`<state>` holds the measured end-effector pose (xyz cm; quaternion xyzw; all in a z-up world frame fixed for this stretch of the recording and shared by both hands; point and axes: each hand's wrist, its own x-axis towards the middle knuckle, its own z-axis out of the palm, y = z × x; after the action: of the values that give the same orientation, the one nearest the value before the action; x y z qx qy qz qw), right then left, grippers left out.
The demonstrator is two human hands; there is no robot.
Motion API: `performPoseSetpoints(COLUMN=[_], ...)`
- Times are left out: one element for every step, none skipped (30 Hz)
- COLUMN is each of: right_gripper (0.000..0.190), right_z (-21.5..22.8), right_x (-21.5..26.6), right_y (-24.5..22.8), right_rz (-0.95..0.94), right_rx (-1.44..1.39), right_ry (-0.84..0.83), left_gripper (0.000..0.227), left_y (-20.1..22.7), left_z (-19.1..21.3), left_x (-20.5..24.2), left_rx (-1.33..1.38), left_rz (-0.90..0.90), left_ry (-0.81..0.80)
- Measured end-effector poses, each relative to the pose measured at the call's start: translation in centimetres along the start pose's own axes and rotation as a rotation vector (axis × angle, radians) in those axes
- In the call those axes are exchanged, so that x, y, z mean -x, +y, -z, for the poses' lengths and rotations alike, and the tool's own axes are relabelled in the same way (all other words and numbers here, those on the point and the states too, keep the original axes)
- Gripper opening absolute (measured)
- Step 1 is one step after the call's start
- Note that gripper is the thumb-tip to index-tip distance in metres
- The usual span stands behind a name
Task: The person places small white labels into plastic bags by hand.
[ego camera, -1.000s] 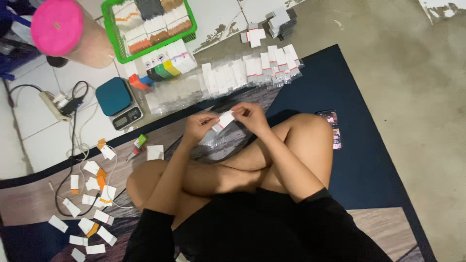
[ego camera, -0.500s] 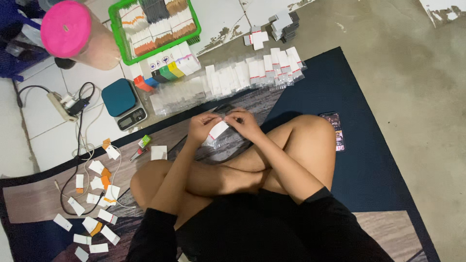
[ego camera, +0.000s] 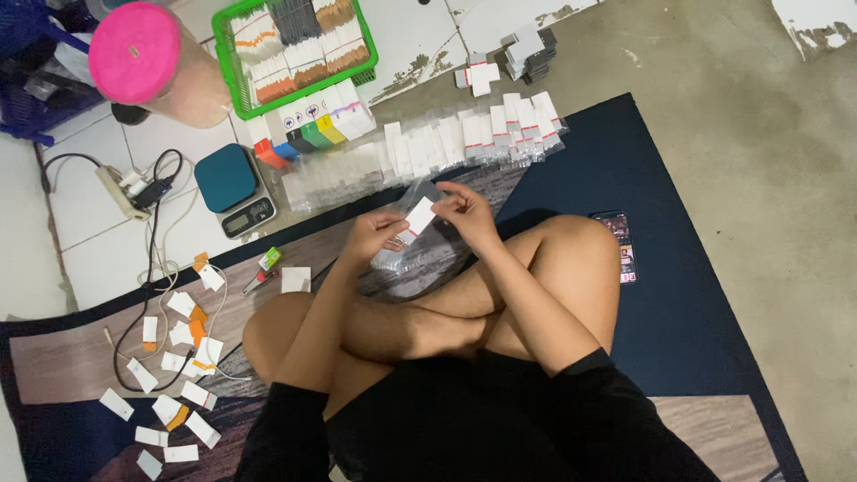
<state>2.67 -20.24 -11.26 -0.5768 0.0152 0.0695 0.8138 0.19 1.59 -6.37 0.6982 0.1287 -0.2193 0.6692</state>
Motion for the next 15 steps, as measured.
performPoseSetpoints(right_gripper=[0.043, 0.032, 0.022, 0.022, 0.02, 0.017, 0.017, 0.015, 0.012, 0.012, 0.013, 0.013, 0.013, 0.013, 0.013], right_z=[-0.1, -0.3, -0.4, -0.6, -0.7, -0.9, -0.9, -1.0, -1.1, -0.9, -0.7, -0.5, -0.6, -0.6, -0.7], right_x=[0.1, 0.3, 0.4, 0.6, 0.7, 0.9, 0.9, 0.9, 0.9, 0.8, 0.7, 0.5, 0.5, 0.4, 0.3], right_y=[-0.1, -0.1, -0.2, -0.6, -1.0, -1.4, -1.5, -1.5, -1.5, -1.4, -1.2, -1.0, -0.4, 0.1, 0.7], right_rz=[0.001, -0.067, -0.135, -0.134, -0.131, -0.127, -0.126, -0.11, -0.093, -0.094, -0.098, -0.101, -0.101, -0.115, -0.129], right_rx=[0.0, -0.025, -0.051, -0.051, -0.061, -0.072, -0.073, -0.092, -0.112, -0.112, -0.141, -0.171, -0.17, -0.207, -0.243], right_ry=[-0.001, -0.001, -0.001, -0.001, 0.006, 0.014, 0.014, 0.06, 0.106, 0.104, 0.132, 0.16, 0.16, 0.174, 0.187], left_gripper=[0.039, 0.033, 0.028, 0.028, 0.029, 0.029, 0.029, 0.03, 0.032, 0.032, 0.032, 0.032, 0.032, 0.03, 0.028], left_y=[-0.6, -1.3, -1.9, -1.5, -1.0, -0.6, -0.7, -0.8, -1.0, -1.0, -1.0, -1.0, -2.4, -3.7, -5.1], left_z=[0.1, 0.3, 0.4, 0.3, 0.2, 0.0, -0.1, -0.2, -0.2, -0.4, -0.5, -0.6, -0.4, -0.1, 0.1], left_x=[-0.5, -1.0, -1.5, -1.1, -0.8, -0.5, -0.5, -0.6, -0.6, -0.6, -0.6, -0.7, -1.6, -2.6, -3.6], left_rx=[0.0, -0.002, -0.004, -0.004, 0.009, 0.023, 0.022, 0.079, 0.135, 0.136, 0.159, 0.18, 0.18, 0.205, 0.23], left_rz=[-0.001, 0.006, 0.012, 0.011, 0.018, 0.024, 0.023, 0.026, 0.028, 0.028, 0.021, 0.013, 0.012, -0.007, -0.026], left_ry=[0.001, -0.025, -0.051, -0.051, -0.064, -0.076, -0.077, -0.064, -0.051, -0.051, -0.043, -0.037, -0.037, -0.008, 0.021])
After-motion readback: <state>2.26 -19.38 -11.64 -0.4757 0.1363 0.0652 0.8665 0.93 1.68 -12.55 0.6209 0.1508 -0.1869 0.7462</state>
